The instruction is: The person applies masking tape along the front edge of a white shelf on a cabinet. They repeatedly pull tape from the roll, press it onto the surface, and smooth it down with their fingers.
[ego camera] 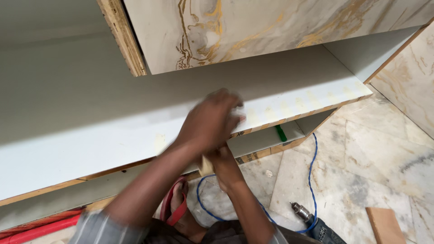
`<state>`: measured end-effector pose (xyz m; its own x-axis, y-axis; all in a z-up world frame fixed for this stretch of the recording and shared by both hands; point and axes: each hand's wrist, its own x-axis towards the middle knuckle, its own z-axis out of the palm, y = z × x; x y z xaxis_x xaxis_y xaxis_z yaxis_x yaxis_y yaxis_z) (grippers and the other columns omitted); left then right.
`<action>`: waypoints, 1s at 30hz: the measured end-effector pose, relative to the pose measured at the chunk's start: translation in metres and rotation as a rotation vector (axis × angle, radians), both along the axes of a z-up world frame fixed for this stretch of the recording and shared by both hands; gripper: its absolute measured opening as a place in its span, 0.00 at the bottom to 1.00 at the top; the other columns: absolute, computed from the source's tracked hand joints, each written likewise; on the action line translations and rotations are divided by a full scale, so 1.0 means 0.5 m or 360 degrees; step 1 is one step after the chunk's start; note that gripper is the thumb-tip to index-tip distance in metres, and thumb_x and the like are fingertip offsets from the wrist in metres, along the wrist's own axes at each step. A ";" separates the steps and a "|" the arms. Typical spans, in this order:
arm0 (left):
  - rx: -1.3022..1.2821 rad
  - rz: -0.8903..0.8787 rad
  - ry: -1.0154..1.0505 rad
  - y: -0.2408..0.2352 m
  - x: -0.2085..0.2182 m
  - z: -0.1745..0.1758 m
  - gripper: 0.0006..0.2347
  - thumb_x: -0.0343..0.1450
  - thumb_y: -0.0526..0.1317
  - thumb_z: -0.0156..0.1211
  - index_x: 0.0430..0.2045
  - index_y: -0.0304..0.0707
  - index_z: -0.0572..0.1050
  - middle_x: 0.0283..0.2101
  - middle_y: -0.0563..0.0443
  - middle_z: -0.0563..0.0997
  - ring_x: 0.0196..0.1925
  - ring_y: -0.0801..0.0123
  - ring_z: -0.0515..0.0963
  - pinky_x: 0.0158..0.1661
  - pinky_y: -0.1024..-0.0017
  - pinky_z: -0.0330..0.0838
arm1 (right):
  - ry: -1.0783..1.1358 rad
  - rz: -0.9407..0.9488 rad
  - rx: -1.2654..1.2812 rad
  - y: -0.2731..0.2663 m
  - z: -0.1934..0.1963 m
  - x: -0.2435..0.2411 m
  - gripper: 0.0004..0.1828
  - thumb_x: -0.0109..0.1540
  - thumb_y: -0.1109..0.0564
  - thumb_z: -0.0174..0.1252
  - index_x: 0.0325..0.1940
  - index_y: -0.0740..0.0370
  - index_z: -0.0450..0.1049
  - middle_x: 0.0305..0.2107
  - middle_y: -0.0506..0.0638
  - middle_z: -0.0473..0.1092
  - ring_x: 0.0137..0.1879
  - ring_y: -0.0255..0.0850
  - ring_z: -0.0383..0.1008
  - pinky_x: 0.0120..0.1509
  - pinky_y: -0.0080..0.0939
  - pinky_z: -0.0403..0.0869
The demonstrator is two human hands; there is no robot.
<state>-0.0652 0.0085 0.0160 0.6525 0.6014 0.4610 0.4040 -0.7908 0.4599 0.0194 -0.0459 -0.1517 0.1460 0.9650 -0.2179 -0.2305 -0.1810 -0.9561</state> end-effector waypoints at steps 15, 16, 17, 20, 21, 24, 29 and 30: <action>-0.0904 0.0172 -0.0329 -0.204 -0.142 -0.102 0.09 0.66 0.41 0.70 0.27 0.33 0.81 0.34 0.50 0.79 0.29 0.69 0.78 0.30 0.67 0.73 | -0.0129 0.0095 0.0354 -0.281 0.122 -0.016 0.43 0.64 0.55 0.57 0.80 0.63 0.48 0.41 0.62 0.77 0.38 0.42 0.84 0.43 0.42 0.82; -0.0844 0.0191 -0.0291 -0.201 -0.137 -0.099 0.09 0.66 0.41 0.69 0.26 0.33 0.81 0.33 0.50 0.78 0.28 0.68 0.77 0.29 0.65 0.71 | -0.0109 0.0080 0.0335 -0.282 0.129 -0.020 0.44 0.64 0.53 0.56 0.80 0.61 0.44 0.40 0.62 0.77 0.37 0.42 0.84 0.42 0.42 0.82; -0.0764 0.0207 -0.0185 -0.196 -0.129 -0.095 0.09 0.68 0.42 0.68 0.26 0.34 0.81 0.33 0.50 0.78 0.29 0.68 0.77 0.30 0.65 0.71 | -0.0090 0.0063 0.0316 -0.283 0.136 -0.024 0.46 0.64 0.51 0.55 0.81 0.59 0.39 0.38 0.61 0.78 0.36 0.42 0.83 0.41 0.41 0.83; -0.0511 0.0235 -0.0031 -0.168 -0.101 -0.077 0.10 0.70 0.44 0.66 0.25 0.36 0.79 0.33 0.51 0.77 0.32 0.68 0.76 0.31 0.64 0.72 | -0.0145 -0.0088 0.0481 -0.275 0.157 -0.017 0.51 0.65 0.48 0.55 0.79 0.58 0.28 0.34 0.62 0.78 0.33 0.42 0.83 0.36 0.40 0.83; -0.0412 0.0234 -0.0087 -0.153 -0.093 -0.068 0.09 0.70 0.43 0.66 0.24 0.36 0.79 0.34 0.50 0.77 0.34 0.66 0.76 0.31 0.64 0.73 | -0.0178 -0.0154 0.0577 -0.270 0.164 -0.013 0.53 0.65 0.47 0.56 0.78 0.58 0.25 0.33 0.62 0.78 0.32 0.42 0.83 0.34 0.40 0.84; -0.0112 0.0283 -0.0250 -0.103 -0.068 -0.037 0.06 0.68 0.40 0.66 0.24 0.38 0.80 0.34 0.47 0.78 0.40 0.59 0.76 0.37 0.60 0.72 | -0.0190 -0.0315 0.0185 -0.264 0.181 0.005 0.51 0.61 0.47 0.55 0.83 0.59 0.38 0.26 0.64 0.79 0.27 0.45 0.82 0.30 0.40 0.79; -0.0201 0.0400 -0.0181 -0.029 -0.026 -0.012 0.07 0.67 0.42 0.68 0.24 0.38 0.80 0.35 0.47 0.81 0.46 0.55 0.76 0.44 0.57 0.71 | -0.0003 -0.0300 0.0197 -0.248 0.184 0.035 0.43 0.64 0.48 0.55 0.78 0.68 0.47 0.25 0.64 0.77 0.25 0.43 0.80 0.30 0.38 0.80; -0.0185 0.0379 -0.0173 -0.024 -0.020 -0.015 0.07 0.67 0.42 0.68 0.25 0.39 0.80 0.35 0.47 0.81 0.46 0.54 0.77 0.44 0.56 0.71 | 0.0020 -0.0320 0.0194 -0.245 0.183 0.041 0.43 0.63 0.48 0.55 0.77 0.69 0.48 0.25 0.64 0.77 0.25 0.43 0.80 0.30 0.39 0.81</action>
<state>-0.0750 -0.0036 0.0087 0.4367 0.7849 0.4395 0.5154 -0.6187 0.5929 0.0401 -0.1685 -0.0602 0.3361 0.9360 -0.1044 -0.2622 -0.0135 -0.9649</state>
